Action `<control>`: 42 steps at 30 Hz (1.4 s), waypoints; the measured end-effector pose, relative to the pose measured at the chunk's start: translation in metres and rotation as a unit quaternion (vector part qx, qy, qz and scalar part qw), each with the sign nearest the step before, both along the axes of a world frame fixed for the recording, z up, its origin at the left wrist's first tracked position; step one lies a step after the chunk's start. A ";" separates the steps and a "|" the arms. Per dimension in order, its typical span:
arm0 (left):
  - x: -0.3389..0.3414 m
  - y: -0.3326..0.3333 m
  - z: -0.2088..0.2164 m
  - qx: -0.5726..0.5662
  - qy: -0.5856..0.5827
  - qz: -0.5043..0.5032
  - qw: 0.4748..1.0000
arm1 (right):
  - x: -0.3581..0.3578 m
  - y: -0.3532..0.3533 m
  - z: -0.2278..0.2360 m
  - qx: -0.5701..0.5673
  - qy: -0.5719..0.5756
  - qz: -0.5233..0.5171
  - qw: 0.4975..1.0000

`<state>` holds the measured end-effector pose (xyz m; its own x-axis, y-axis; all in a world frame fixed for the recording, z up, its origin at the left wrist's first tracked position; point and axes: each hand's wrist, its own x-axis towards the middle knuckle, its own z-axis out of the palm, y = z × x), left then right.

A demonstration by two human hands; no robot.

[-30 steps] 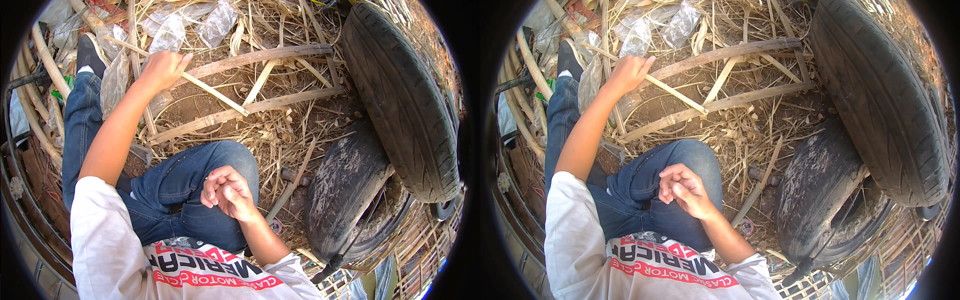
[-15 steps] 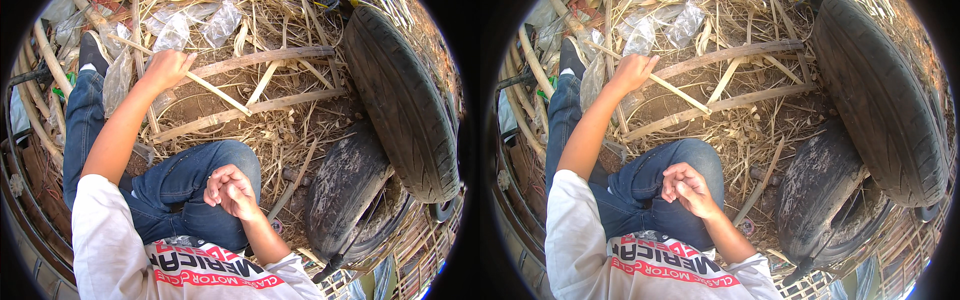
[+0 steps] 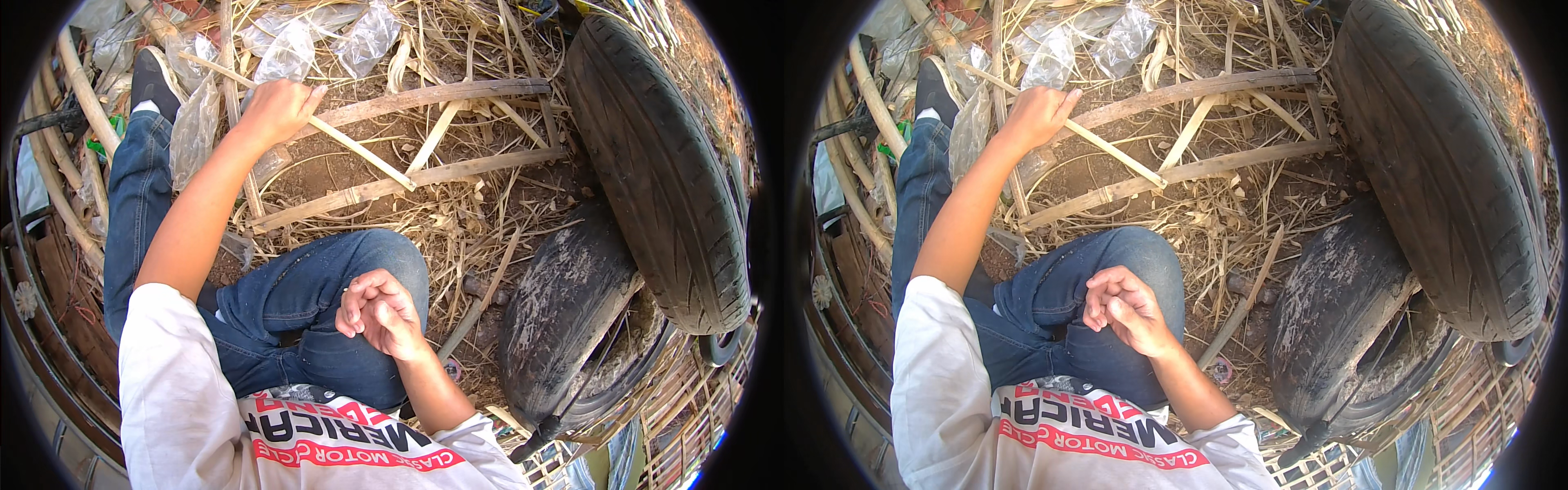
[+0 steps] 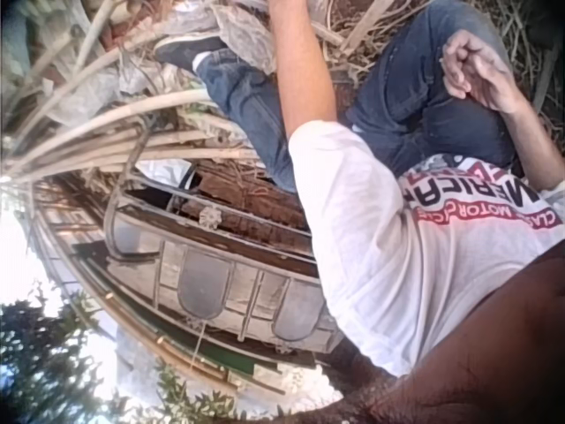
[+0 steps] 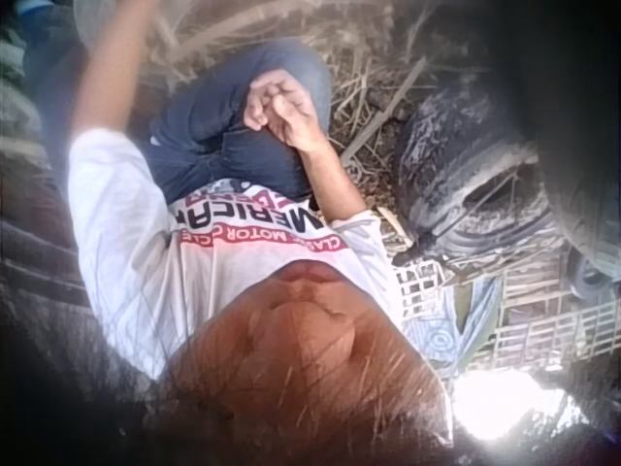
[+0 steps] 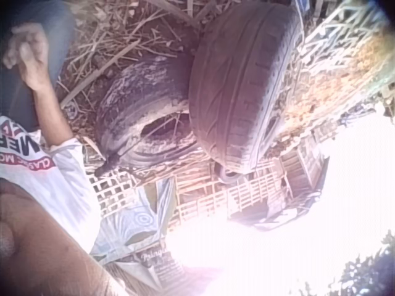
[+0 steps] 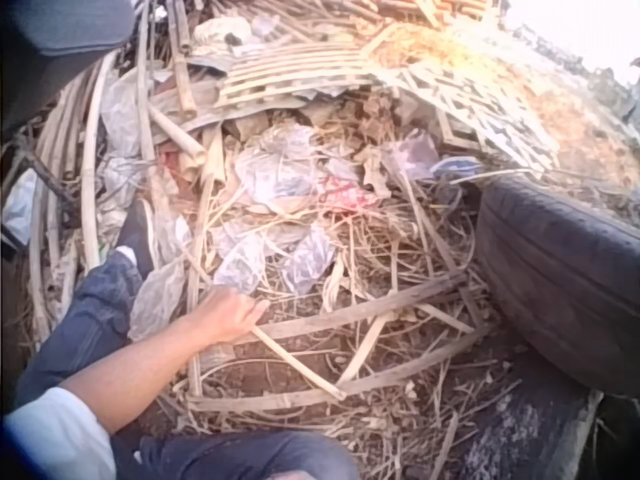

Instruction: The person sits on the ground and prepares a thin strip of bamboo by cutting it with a blade, hammering it against a stone, and attempting to fit it onto a bamboo frame.

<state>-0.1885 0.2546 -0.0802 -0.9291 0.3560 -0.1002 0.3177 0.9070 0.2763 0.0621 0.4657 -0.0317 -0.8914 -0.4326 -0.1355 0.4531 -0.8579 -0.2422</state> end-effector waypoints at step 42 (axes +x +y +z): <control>0.002 0.001 0.001 0.007 0.013 0.005 1.000 | 0.000 -0.007 0.006 0.055 -0.002 -0.022 0.998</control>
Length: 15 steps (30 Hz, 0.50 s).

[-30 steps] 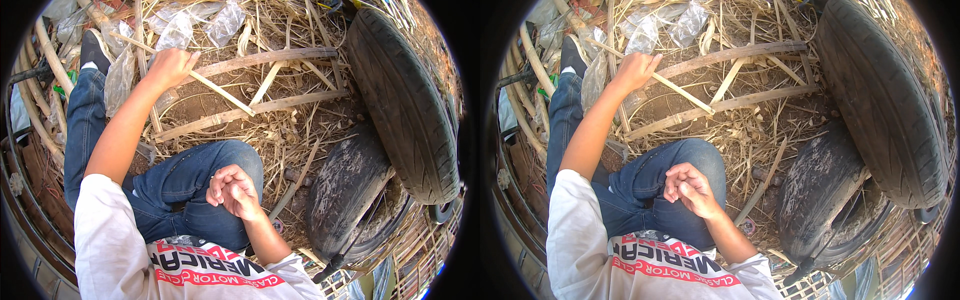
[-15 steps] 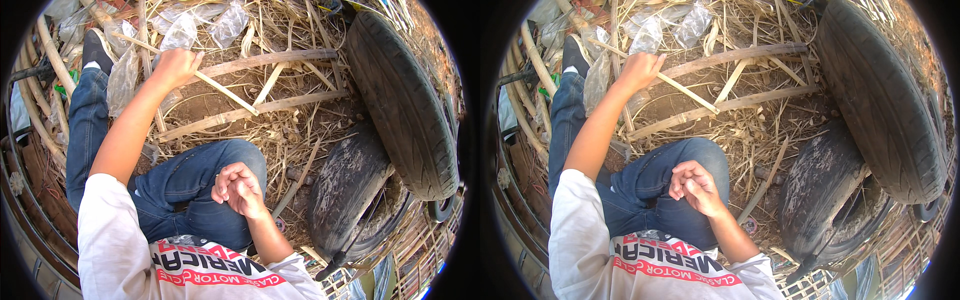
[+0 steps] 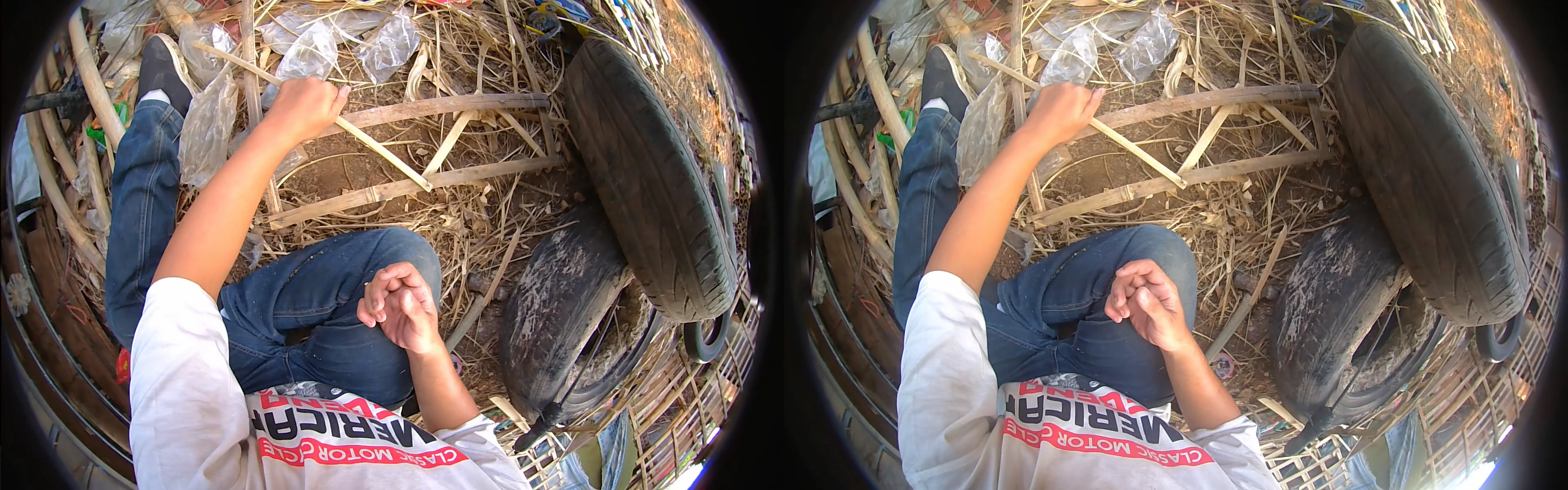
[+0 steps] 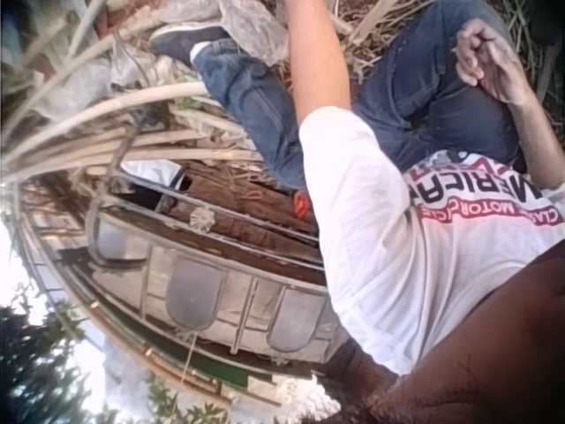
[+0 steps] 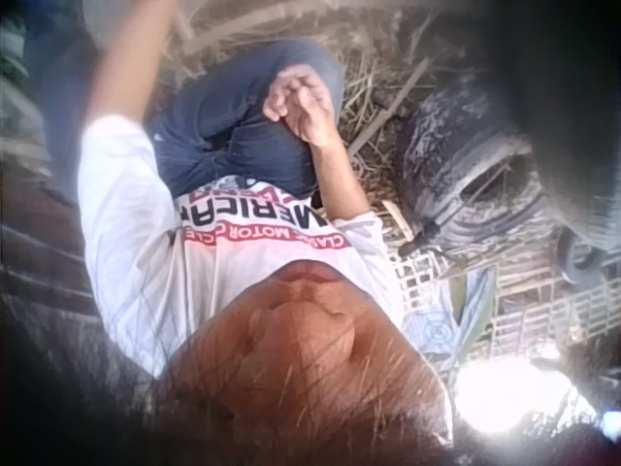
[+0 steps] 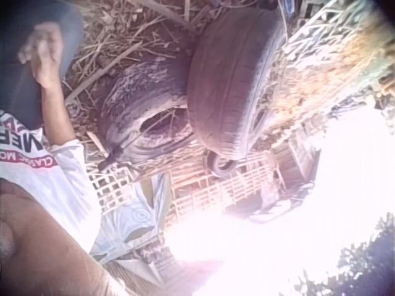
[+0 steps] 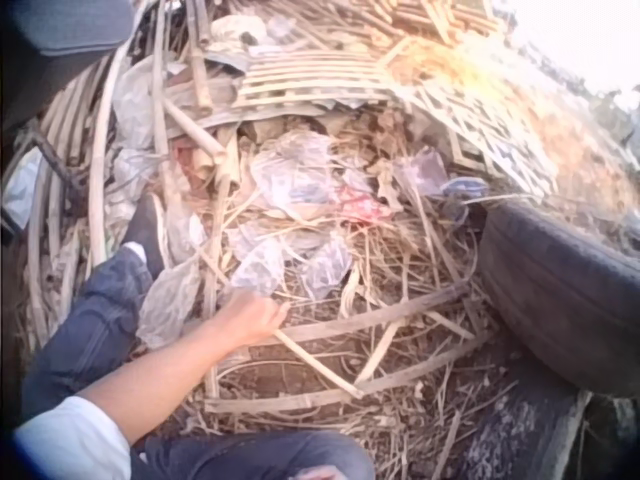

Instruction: The person sits on the ground and prepares a thin strip of bamboo by cutting it with a blade, hammering it against a stone, and attempting to fit it onto a bamboo frame.

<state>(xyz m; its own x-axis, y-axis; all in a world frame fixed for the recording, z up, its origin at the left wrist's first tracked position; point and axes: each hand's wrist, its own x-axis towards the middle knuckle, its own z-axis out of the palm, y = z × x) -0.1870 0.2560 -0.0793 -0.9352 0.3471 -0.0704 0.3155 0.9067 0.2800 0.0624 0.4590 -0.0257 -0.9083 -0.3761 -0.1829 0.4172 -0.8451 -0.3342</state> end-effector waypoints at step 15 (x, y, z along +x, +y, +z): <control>-0.001 -0.002 -0.001 -0.013 -0.003 -0.013 1.000 | -0.052 0.055 0.011 0.297 -0.092 -0.169 0.935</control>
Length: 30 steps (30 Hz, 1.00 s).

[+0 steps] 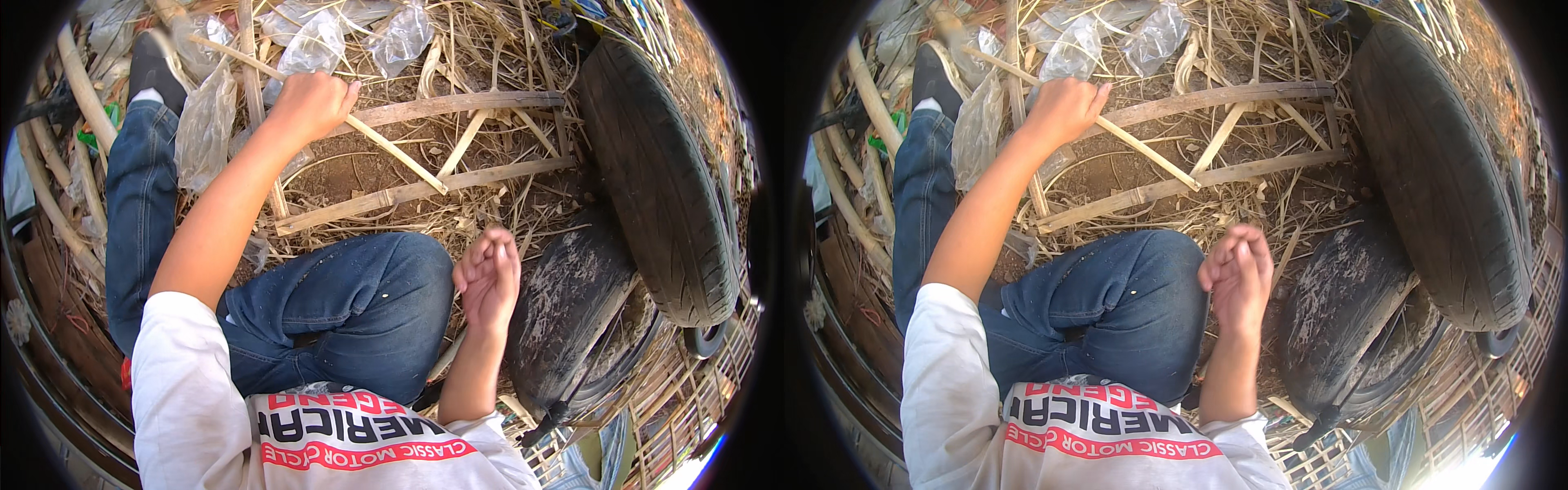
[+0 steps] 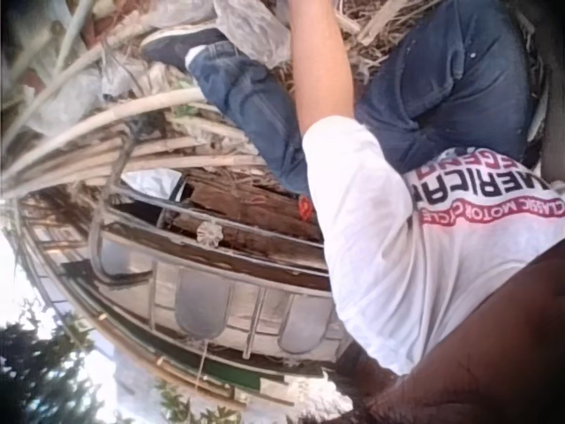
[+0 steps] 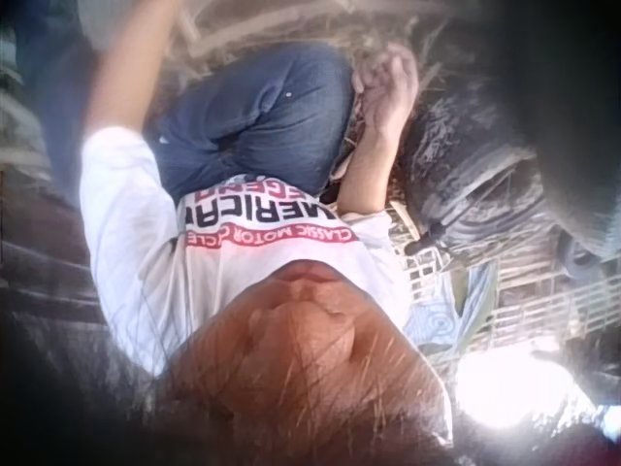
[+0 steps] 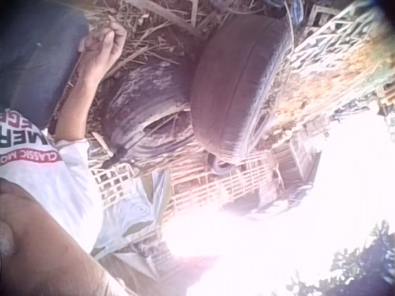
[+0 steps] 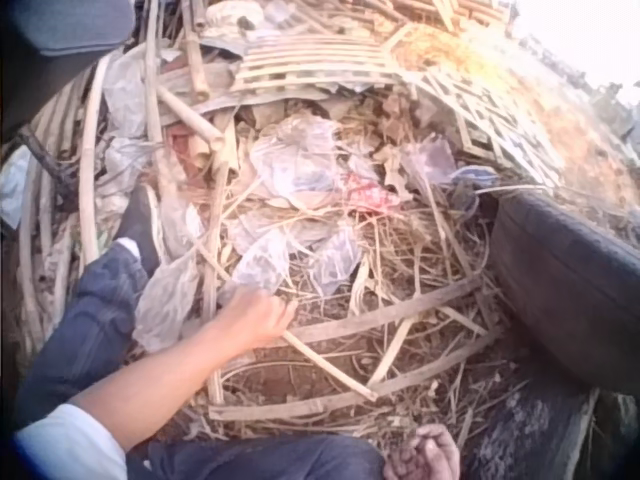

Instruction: The person sits on the ground and prepares a thin strip of bamboo by cutting it with a blade, hammering it against a stone, and attempting to fit it onto a bamboo frame.

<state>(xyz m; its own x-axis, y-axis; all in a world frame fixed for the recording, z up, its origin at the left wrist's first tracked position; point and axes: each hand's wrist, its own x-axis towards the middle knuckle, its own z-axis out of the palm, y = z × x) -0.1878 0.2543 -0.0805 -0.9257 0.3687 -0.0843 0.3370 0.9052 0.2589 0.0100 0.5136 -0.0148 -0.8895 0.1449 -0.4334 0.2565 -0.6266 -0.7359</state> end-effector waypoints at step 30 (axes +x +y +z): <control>-0.005 -0.017 0.008 -0.003 0.029 0.012 0.999 | -0.047 -0.005 -0.069 0.115 -0.179 0.112 0.971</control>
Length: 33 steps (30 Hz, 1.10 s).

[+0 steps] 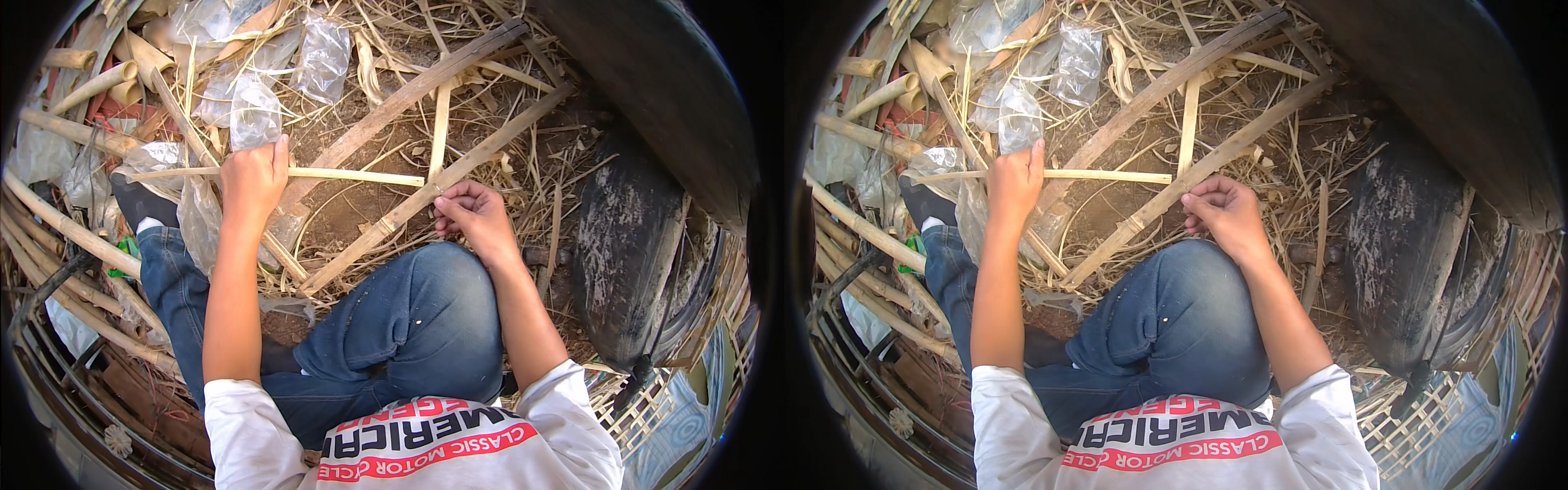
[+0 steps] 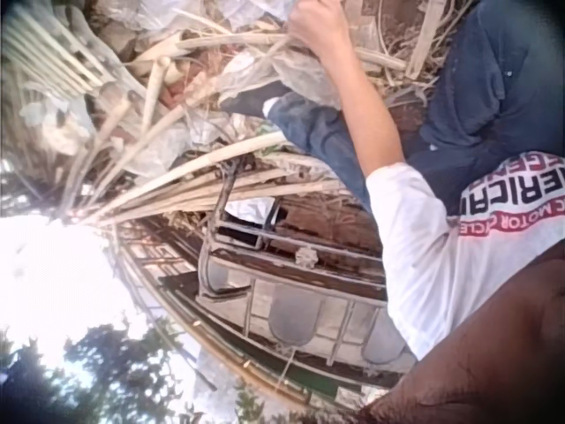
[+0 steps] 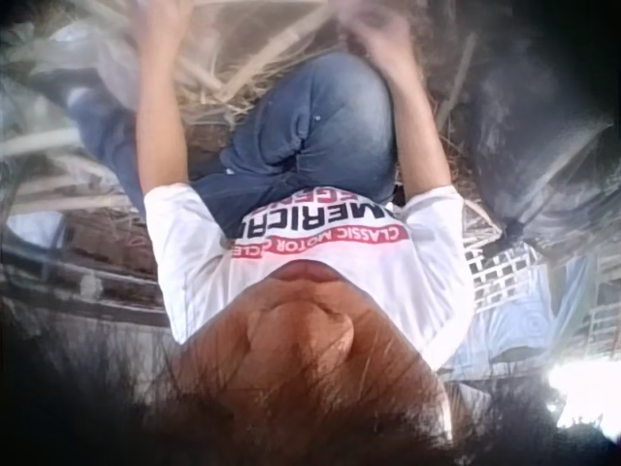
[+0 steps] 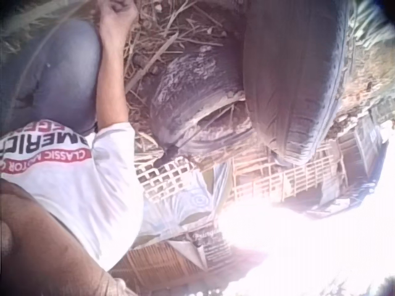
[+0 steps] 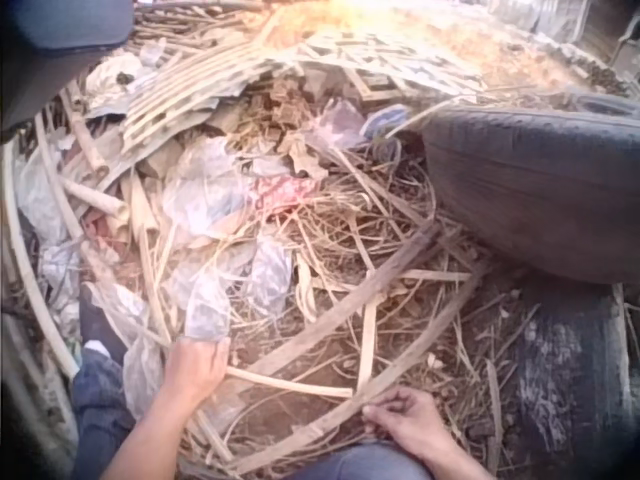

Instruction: The person sits on the ground and prepares a thin strip of bamboo by cutting it with a blade, hammering it against a stone, and attempting to fit it onto a bamboo frame.

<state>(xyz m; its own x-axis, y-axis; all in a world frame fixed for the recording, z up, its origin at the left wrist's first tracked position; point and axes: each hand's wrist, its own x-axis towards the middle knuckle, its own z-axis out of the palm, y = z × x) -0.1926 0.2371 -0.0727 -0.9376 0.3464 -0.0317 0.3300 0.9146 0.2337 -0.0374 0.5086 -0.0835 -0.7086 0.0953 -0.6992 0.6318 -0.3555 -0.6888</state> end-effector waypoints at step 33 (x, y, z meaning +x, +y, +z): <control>-0.005 0.002 -0.008 0.049 0.069 -0.094 0.992 | -0.005 0.000 -0.016 -0.137 -0.039 -0.021 0.990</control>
